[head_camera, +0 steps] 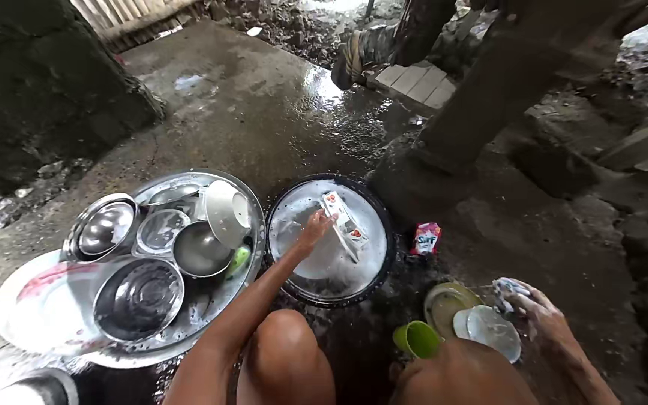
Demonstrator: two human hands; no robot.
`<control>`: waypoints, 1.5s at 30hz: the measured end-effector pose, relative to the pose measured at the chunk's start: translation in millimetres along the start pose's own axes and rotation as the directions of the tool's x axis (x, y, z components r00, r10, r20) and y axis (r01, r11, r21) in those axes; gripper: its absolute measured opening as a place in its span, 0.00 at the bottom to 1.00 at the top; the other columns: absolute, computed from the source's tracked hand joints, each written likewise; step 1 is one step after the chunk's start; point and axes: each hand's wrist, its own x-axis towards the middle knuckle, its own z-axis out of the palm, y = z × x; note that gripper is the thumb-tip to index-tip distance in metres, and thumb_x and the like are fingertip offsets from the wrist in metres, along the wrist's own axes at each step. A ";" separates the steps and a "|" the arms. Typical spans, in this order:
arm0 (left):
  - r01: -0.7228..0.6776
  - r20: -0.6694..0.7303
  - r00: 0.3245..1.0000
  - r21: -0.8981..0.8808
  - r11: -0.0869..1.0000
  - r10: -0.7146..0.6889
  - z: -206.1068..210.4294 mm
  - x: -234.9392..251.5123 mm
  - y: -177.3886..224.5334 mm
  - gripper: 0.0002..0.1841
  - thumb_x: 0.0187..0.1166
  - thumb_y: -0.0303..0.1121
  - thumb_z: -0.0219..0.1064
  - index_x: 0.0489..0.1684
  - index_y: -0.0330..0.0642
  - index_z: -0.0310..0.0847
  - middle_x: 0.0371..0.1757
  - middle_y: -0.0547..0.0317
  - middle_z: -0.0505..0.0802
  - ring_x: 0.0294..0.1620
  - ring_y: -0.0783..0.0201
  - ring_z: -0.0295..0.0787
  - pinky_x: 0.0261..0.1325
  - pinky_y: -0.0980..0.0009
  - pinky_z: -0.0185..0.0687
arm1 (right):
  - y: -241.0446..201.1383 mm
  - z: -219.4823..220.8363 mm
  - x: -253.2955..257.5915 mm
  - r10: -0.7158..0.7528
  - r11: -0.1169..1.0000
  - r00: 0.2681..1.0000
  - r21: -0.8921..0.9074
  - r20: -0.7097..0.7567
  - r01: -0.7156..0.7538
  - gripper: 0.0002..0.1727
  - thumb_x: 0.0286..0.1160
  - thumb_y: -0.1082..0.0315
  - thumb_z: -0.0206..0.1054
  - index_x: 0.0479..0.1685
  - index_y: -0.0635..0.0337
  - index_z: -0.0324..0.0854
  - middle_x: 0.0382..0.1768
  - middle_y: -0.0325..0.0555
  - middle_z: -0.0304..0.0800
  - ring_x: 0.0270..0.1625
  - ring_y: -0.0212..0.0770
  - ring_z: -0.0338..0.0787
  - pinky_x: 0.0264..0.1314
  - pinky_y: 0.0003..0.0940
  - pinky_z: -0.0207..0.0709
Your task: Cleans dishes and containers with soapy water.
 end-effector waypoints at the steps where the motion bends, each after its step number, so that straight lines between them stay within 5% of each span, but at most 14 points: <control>1: -0.020 0.014 1.000 -0.008 1.000 0.020 5.8 1.3 -6.8 0.42 0.88 0.44 0.63 0.92 0.29 0.42 0.84 0.25 0.67 0.83 0.40 0.69 0.82 0.51 0.68 | -8.3 0.8 -1.9 0.002 0.998 1.000 0.065 0.008 -0.002 0.26 0.80 0.72 0.55 0.78 0.65 0.66 0.52 0.46 0.81 0.39 0.26 0.82 0.40 0.23 0.78; 5: 0.128 0.028 0.992 -0.242 0.962 -0.124 33.4 -3.9 -36.1 0.56 0.82 0.32 0.70 0.92 0.35 0.13 0.88 0.24 0.59 0.84 0.42 0.68 0.81 0.56 0.70 | -19.5 -2.4 9.0 -0.091 0.944 0.985 0.327 0.147 0.039 0.25 0.78 0.69 0.51 0.75 0.62 0.66 0.45 0.34 0.87 0.39 0.25 0.88 0.42 0.24 0.85; 8: 0.250 0.087 0.968 -0.464 0.850 -0.237 59.7 -6.3 -68.8 0.34 0.84 0.21 0.60 0.88 0.30 0.45 0.73 0.30 0.77 0.62 0.47 0.86 0.61 0.56 0.86 | -40.0 5.3 6.5 -0.100 0.917 0.973 0.399 0.207 0.009 0.21 0.78 0.71 0.48 0.70 0.58 0.70 0.42 0.32 0.89 0.38 0.26 0.89 0.41 0.23 0.87; 10: 0.337 0.170 0.941 -0.467 0.817 -0.291 68.8 -8.6 -80.5 0.19 0.92 0.29 0.50 0.74 0.25 0.66 0.59 0.39 0.85 0.48 0.55 0.88 0.53 0.60 0.86 | -52.0 16.1 4.4 -0.097 0.903 0.971 0.430 0.218 -0.006 0.20 0.79 0.72 0.46 0.68 0.58 0.71 0.43 0.33 0.90 0.40 0.26 0.91 0.42 0.23 0.87; 15: 0.334 -0.088 0.919 -0.346 0.877 -0.385 51.5 -1.1 -67.7 0.23 0.96 0.37 0.45 0.74 0.23 0.68 0.60 0.29 0.86 0.50 0.47 0.90 0.57 0.56 0.85 | -72.8 54.3 5.1 -0.073 0.923 0.971 0.385 0.229 -0.022 0.20 0.81 0.73 0.48 0.70 0.61 0.69 0.45 0.36 0.88 0.40 0.27 0.89 0.42 0.23 0.86; 19: 0.091 -0.344 0.933 -0.062 0.994 -0.106 -4.2 -13.8 -43.9 0.21 0.94 0.30 0.46 0.72 0.19 0.73 0.71 0.22 0.81 0.74 0.37 0.78 0.79 0.48 0.69 | -97.6 86.8 9.2 -0.146 0.928 0.947 0.372 0.286 0.031 0.25 0.79 0.71 0.46 0.77 0.63 0.66 0.52 0.39 0.87 0.45 0.30 0.89 0.47 0.29 0.85; 24: -0.050 -0.317 0.947 -0.314 0.948 -0.055 -56.3 -53.8 15.0 0.21 0.92 0.26 0.45 0.79 0.28 0.66 0.65 0.34 0.84 0.53 0.50 0.90 0.50 0.54 0.90 | -155.9 148.0 -1.9 -0.294 0.901 0.861 0.421 0.415 0.105 0.25 0.91 0.62 0.36 0.72 0.63 0.73 0.39 0.38 0.89 0.32 0.29 0.86 0.34 0.27 0.83; 28: -0.124 -0.170 0.985 -0.555 0.822 0.034 -64.4 -74.9 80.5 0.27 0.83 0.17 0.43 0.85 0.34 0.58 0.70 0.39 0.83 0.60 0.49 0.89 0.56 0.51 0.89 | -205.4 198.7 -38.5 -0.554 0.832 0.638 0.347 0.535 0.432 0.22 0.90 0.64 0.48 0.73 0.69 0.75 0.61 0.48 0.86 0.54 0.29 0.86 0.59 0.27 0.81; 32: -0.176 -0.033 0.982 -0.510 0.842 0.185 -40.0 -92.6 127.4 0.27 0.82 0.18 0.47 0.84 0.37 0.58 0.64 0.51 0.87 0.57 0.62 0.88 0.58 0.63 0.87 | -233.0 248.4 -70.7 -0.830 0.438 0.241 0.319 0.503 0.841 0.20 0.84 0.65 0.60 0.69 0.63 0.85 0.71 0.54 0.87 0.79 0.52 0.79 0.84 0.54 0.64; 34: -0.199 -0.027 0.976 -0.494 0.847 0.214 -26.3 -100.9 137.3 0.31 0.71 0.14 0.49 0.79 0.36 0.58 0.53 0.54 0.88 0.48 0.65 0.90 0.51 0.64 0.89 | -237.1 265.7 -57.7 -0.907 0.268 0.144 0.276 0.397 0.923 0.20 0.84 0.66 0.58 0.68 0.62 0.87 0.73 0.53 0.86 0.84 0.61 0.72 0.88 0.64 0.55; 36: -0.201 0.011 0.970 -0.523 0.828 0.243 -20.2 -104.7 140.4 0.40 0.66 0.09 0.48 0.88 0.36 0.49 0.66 0.47 0.84 0.56 0.59 0.91 0.52 0.59 0.92 | -246.7 268.7 -30.2 -0.914 0.262 0.173 0.210 0.366 0.942 0.21 0.85 0.69 0.54 0.68 0.67 0.85 0.75 0.55 0.83 0.88 0.64 0.67 0.92 0.64 0.47; 41: -0.206 0.075 0.952 -0.558 0.804 0.296 -17.3 -105.5 137.2 0.44 0.62 0.09 0.47 0.91 0.38 0.49 0.75 0.46 0.80 0.62 0.57 0.89 0.54 0.56 0.92 | -262.2 259.5 3.0 -0.820 0.534 0.495 0.071 0.286 0.843 0.22 0.91 0.69 0.50 0.76 0.72 0.74 0.81 0.62 0.74 0.89 0.62 0.65 0.91 0.54 0.55; 43: -0.191 0.068 0.958 -0.572 0.798 0.278 -19.1 -105.8 137.5 0.45 0.62 0.09 0.48 0.91 0.39 0.49 0.71 0.48 0.83 0.59 0.59 0.90 0.54 0.58 0.92 | -259.7 263.4 -23.1 -0.816 0.524 0.482 0.056 0.318 0.850 0.24 0.90 0.65 0.52 0.79 0.68 0.73 0.83 0.59 0.73 0.89 0.58 0.64 0.90 0.53 0.60; 45: -0.195 -0.013 0.975 -0.538 0.820 0.223 -16.5 -107.9 137.1 0.32 0.69 0.11 0.48 0.78 0.37 0.62 0.53 0.57 0.88 0.47 0.67 0.90 0.49 0.67 0.89 | -243.5 269.8 -58.0 -0.901 0.354 0.300 0.131 0.314 0.926 0.23 0.88 0.63 0.55 0.72 0.67 0.81 0.76 0.56 0.82 0.87 0.57 0.70 0.90 0.55 0.59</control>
